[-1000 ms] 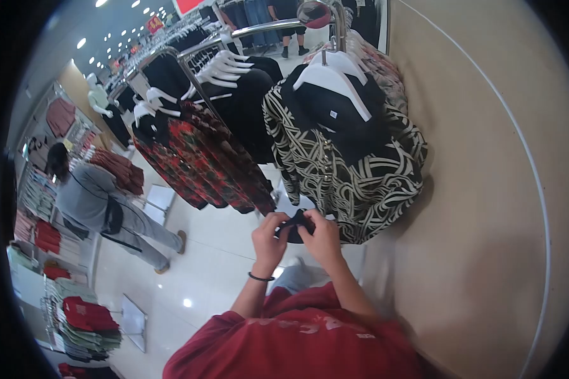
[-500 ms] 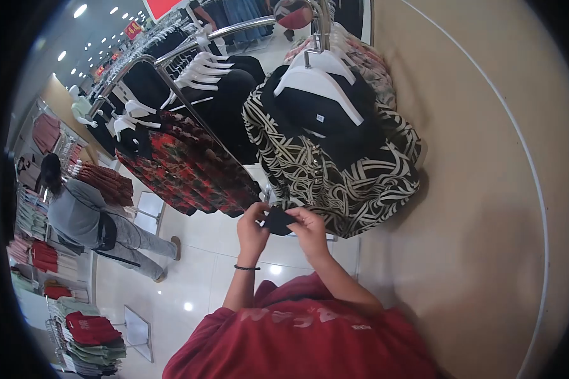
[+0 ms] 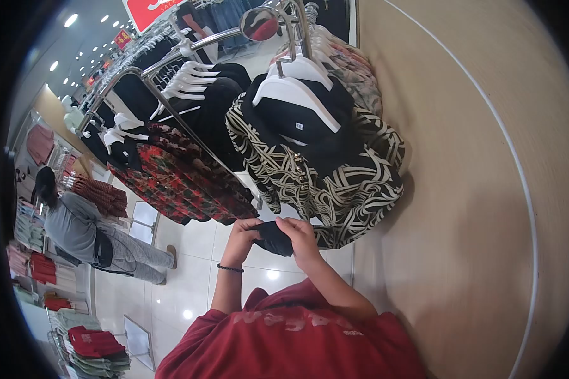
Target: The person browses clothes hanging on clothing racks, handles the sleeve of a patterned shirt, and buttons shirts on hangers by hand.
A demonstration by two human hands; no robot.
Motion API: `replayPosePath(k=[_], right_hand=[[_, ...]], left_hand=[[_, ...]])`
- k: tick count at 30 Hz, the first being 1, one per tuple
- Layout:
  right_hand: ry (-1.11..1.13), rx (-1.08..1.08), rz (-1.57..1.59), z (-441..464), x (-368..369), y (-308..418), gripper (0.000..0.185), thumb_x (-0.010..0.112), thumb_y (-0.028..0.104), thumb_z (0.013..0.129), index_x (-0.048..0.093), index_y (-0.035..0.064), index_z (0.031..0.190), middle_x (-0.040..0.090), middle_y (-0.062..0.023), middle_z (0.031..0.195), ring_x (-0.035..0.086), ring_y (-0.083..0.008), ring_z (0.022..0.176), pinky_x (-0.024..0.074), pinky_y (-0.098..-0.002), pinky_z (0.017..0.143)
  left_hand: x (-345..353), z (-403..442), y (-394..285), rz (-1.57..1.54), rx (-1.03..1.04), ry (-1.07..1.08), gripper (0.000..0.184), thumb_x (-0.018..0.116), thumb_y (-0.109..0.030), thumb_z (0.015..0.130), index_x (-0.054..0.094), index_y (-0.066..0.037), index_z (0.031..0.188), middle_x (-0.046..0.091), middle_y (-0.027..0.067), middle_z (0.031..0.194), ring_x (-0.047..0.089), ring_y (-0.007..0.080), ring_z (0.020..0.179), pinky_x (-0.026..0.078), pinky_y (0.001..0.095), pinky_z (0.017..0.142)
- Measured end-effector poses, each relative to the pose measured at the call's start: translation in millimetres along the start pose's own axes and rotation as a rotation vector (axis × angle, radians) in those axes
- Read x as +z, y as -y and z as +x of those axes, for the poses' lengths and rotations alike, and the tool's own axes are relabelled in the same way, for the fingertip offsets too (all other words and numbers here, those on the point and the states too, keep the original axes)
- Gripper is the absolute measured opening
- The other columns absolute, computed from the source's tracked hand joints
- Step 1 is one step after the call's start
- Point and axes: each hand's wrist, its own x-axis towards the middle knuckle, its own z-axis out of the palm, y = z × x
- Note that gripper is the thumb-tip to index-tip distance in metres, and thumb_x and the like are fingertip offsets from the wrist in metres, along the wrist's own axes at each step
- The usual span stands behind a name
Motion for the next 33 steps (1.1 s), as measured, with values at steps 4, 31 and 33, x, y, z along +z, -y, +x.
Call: replayPosePath(k=[4,31,33], right_hand=[[0.059,0.064,0.034,2,-3,-5,0.021,0.06,0.021,0.093,0.065,0.0007,0.089,0.065,-0.002,0.082,0.061,-0.0066,0.07,0.0478,-0.0204,0.066],[0.183,0.194,0.072,-10,11,-9,0.024,0.061,0.027,0.093,0.063,0.0032,0.09,0.064,-0.0012,0.081,0.059,-0.0062,0.071,0.0454,-0.02,0.067],[0.179,0.188,0.081,-11,10,-10,0.023,0.061,0.026,0.093,0.063,0.0032,0.09,0.063,-0.0009,0.081,0.059,-0.0063,0.071,0.0452,-0.0199,0.067]], left_hand=[[-15,-8,12,-0.322,-0.058,0.167,0.02,0.052,0.005,0.066,0.066,0.008,0.079,0.065,0.0061,0.073,0.059,0.0112,0.066,0.046,0.0217,0.065],[10,-60,9,-0.749,0.114,0.28,0.061,0.07,-0.008,0.075,0.043,0.006,0.128,0.061,0.01,0.115,0.058,0.017,0.108,0.041,0.0291,0.097],[12,-62,10,-0.761,0.122,0.271,0.062,0.069,-0.007,0.076,0.041,0.005,0.13,0.06,0.01,0.116,0.059,0.0169,0.108,0.041,0.0291,0.097]])
